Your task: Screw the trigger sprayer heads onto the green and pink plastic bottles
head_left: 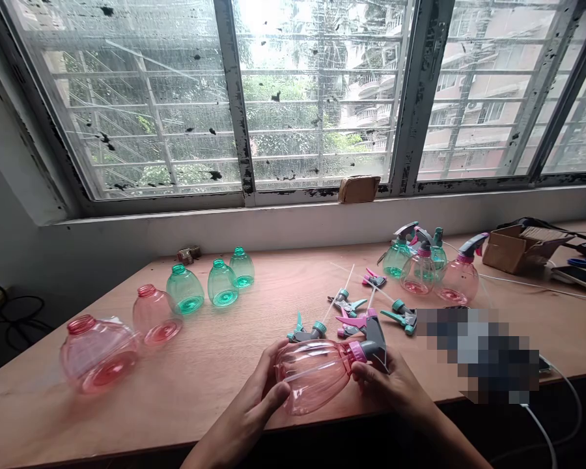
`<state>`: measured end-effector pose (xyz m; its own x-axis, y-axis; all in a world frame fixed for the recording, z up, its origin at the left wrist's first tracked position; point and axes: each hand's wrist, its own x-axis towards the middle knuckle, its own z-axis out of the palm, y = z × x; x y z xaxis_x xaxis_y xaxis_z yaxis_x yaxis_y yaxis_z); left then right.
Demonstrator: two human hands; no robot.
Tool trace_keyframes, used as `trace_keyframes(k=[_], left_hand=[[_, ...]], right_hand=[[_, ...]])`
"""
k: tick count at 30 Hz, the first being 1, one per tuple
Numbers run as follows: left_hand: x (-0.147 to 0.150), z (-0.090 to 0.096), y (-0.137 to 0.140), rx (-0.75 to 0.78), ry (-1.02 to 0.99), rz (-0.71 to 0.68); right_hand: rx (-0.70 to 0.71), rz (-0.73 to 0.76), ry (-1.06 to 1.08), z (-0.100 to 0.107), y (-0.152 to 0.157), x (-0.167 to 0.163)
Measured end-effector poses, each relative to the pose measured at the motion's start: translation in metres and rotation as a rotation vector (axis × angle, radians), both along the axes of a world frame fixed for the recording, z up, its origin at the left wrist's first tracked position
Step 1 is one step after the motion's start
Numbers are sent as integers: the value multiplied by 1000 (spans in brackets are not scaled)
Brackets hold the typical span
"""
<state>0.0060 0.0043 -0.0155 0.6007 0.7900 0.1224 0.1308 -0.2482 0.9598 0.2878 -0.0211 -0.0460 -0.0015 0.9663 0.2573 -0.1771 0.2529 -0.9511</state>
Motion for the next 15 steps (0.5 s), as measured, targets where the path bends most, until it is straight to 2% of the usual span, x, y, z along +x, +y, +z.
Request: trace_keyframes(k=[3, 8, 15], left_hand=[[1, 1, 2, -2, 7, 9], [6, 1, 2, -77, -109, -33], [7, -1, -2, -16, -96, -5]], right_hand=[[-5, 14, 6, 0, 0, 0], [-25, 26, 3, 1, 1, 0], [-23, 16, -13, 3, 1, -1]])
